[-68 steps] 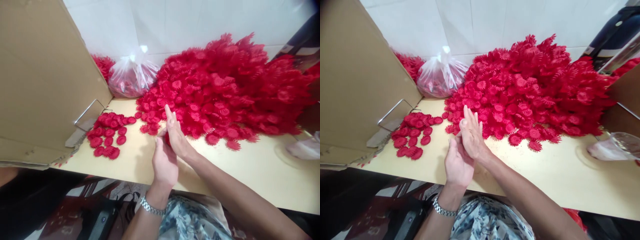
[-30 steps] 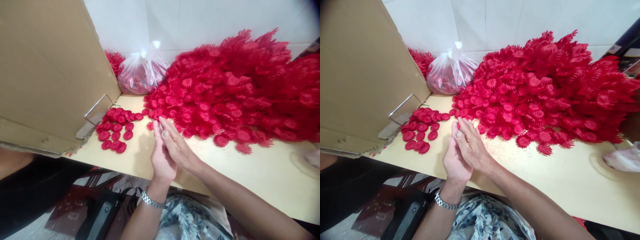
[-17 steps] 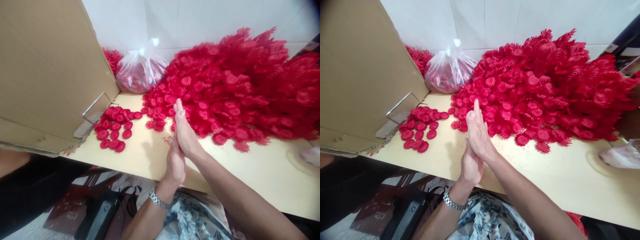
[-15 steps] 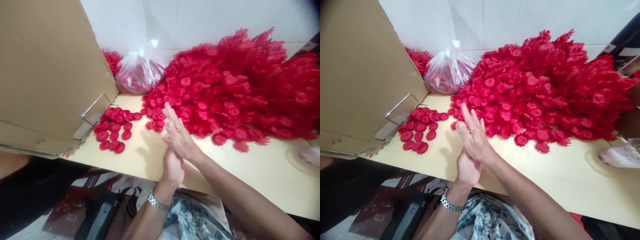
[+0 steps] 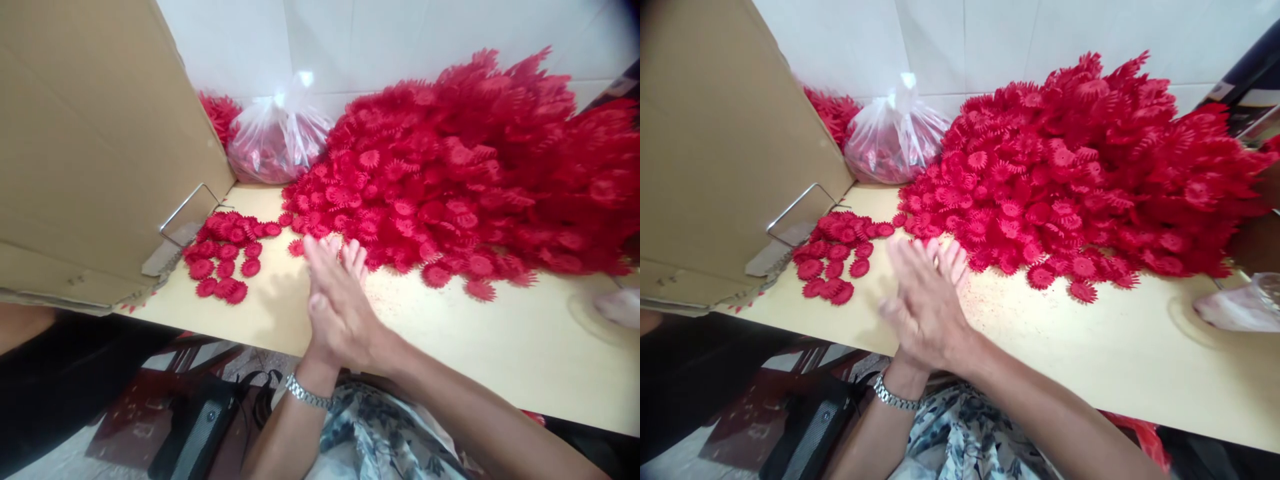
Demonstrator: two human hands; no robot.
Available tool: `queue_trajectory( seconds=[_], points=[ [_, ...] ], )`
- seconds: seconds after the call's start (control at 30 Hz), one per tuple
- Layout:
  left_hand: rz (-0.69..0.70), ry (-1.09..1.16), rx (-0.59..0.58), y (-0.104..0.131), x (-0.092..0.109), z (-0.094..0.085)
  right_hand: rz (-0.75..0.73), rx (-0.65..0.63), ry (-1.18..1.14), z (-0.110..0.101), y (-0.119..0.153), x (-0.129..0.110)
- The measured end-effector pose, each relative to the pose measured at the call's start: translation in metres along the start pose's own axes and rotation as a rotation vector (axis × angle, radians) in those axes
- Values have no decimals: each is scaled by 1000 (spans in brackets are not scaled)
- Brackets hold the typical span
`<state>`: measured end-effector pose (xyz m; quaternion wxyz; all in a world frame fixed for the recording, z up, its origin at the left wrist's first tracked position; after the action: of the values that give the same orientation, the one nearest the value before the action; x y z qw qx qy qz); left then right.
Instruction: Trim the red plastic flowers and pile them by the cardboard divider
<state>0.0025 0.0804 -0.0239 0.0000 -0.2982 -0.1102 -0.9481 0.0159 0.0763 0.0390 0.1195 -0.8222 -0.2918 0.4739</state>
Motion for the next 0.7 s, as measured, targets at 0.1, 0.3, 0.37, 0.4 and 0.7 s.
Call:
queue_trajectory(
  seconds=[0.1,0.3,0.37,0.4,0.7],
  points=[
    [-71,6,-80,-8,0,10,18,14,39,-6,-11,15],
    [-228,95,-194,-13,9,16,-45,-57,163,-1,-11,20],
    [-258,48,-144,-9,2,11,-43,-57,147,3,-1,16],
    [-230,23,-107,-6,1,8,-51,-60,120,6,4,12],
    [-26,-52,-97,0,3,3,50,-23,-62,3,-2,-3]
  ],
)
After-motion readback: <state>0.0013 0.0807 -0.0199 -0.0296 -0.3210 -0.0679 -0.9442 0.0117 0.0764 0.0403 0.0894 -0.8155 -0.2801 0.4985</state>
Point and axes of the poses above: each hand's wrist, its own y-axis away from the middle knuckle, its own z-axis out of the palm, x = y × z, the point moved 10 cm from there along -y, towards the middle knuckle, and after that the axes turned 8 degrees about -z, right-handed, at the moved point
